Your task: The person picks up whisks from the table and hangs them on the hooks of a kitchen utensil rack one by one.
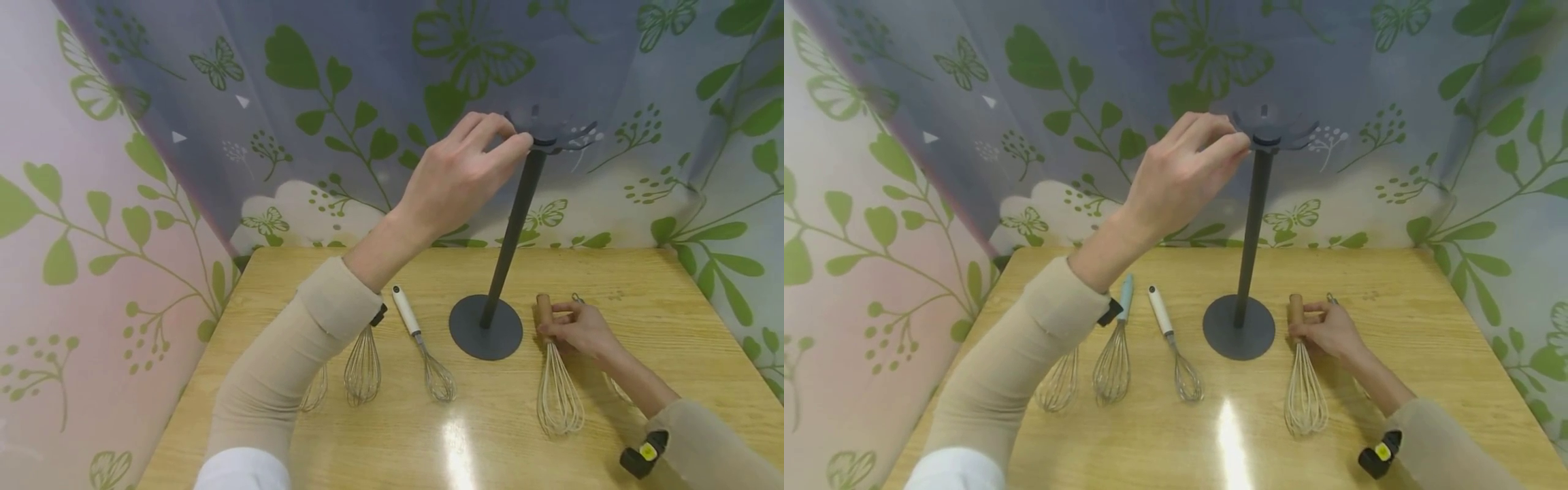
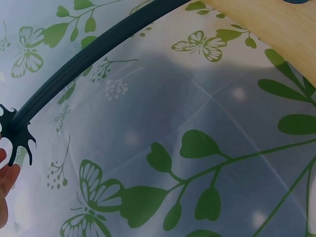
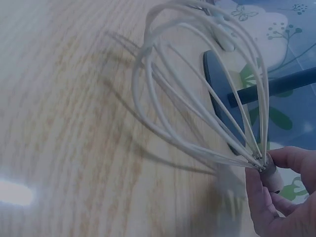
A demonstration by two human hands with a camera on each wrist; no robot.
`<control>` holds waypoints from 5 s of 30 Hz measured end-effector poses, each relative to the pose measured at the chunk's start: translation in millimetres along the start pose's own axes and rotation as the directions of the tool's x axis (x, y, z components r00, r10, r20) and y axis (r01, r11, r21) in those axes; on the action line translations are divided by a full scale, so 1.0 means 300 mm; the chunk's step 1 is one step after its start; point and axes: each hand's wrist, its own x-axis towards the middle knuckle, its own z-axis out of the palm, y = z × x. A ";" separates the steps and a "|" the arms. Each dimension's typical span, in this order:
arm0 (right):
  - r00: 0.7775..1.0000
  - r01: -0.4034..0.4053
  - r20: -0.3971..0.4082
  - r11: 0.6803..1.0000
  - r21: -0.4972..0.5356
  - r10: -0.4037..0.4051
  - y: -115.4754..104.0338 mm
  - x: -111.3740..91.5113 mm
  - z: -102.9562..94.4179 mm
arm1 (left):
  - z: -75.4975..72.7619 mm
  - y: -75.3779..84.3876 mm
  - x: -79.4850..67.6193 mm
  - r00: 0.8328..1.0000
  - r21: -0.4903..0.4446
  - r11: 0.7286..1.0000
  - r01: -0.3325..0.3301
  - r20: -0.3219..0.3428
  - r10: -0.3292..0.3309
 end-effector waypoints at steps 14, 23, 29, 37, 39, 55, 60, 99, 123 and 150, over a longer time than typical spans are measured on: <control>0.989 0.116 -0.092 0.993 -0.001 -0.115 -0.048 -0.053 0.031 | 0.002 0.001 -0.002 1.000 0.000 1.000 0.001 -0.006 -0.001; 0.981 0.157 -0.119 0.988 0.005 -0.155 -0.102 -0.086 0.047 | -0.002 0.004 -0.005 1.000 -0.011 1.000 0.009 -0.007 -0.009; 0.970 0.193 -0.151 0.981 0.019 -0.188 -0.137 -0.108 0.047 | -0.001 0.004 -0.004 1.000 -0.007 1.000 0.011 -0.001 -0.011; 0.953 0.241 -0.187 0.971 0.000 -0.237 -0.185 -0.149 0.039 | 0.001 0.004 -0.005 1.000 -0.018 1.000 0.024 0.020 -0.023; 0.949 0.253 -0.195 0.968 0.001 -0.248 -0.194 -0.157 0.038 | -0.001 0.005 -0.004 0.999 -0.020 0.999 0.026 0.024 -0.025; 0.921 0.314 -0.254 0.949 0.033 -0.296 -0.265 -0.230 0.035 | -0.001 0.003 -0.007 0.999 -0.012 1.000 0.026 0.033 -0.025; 0.904 0.349 -0.273 0.937 0.025 -0.329 -0.287 -0.255 0.031 | 0.000 0.003 -0.006 0.999 -0.008 1.000 0.022 0.031 -0.022; 0.734 0.615 -0.462 0.775 0.144 -0.497 -0.414 -0.329 -0.046 | -0.002 0.006 -0.004 1.000 -0.003 1.000 0.018 0.004 -0.018; 0.656 0.735 -0.565 0.595 0.326 -0.501 -0.543 -0.357 -0.088 | 0.002 -0.001 -0.007 1.000 0.002 1.000 0.013 -0.011 -0.013; 0.534 0.769 -0.659 0.628 0.117 -0.530 -0.648 -0.390 -0.112 | -0.001 0.004 -0.007 0.999 -0.004 1.000 0.030 0.011 -0.030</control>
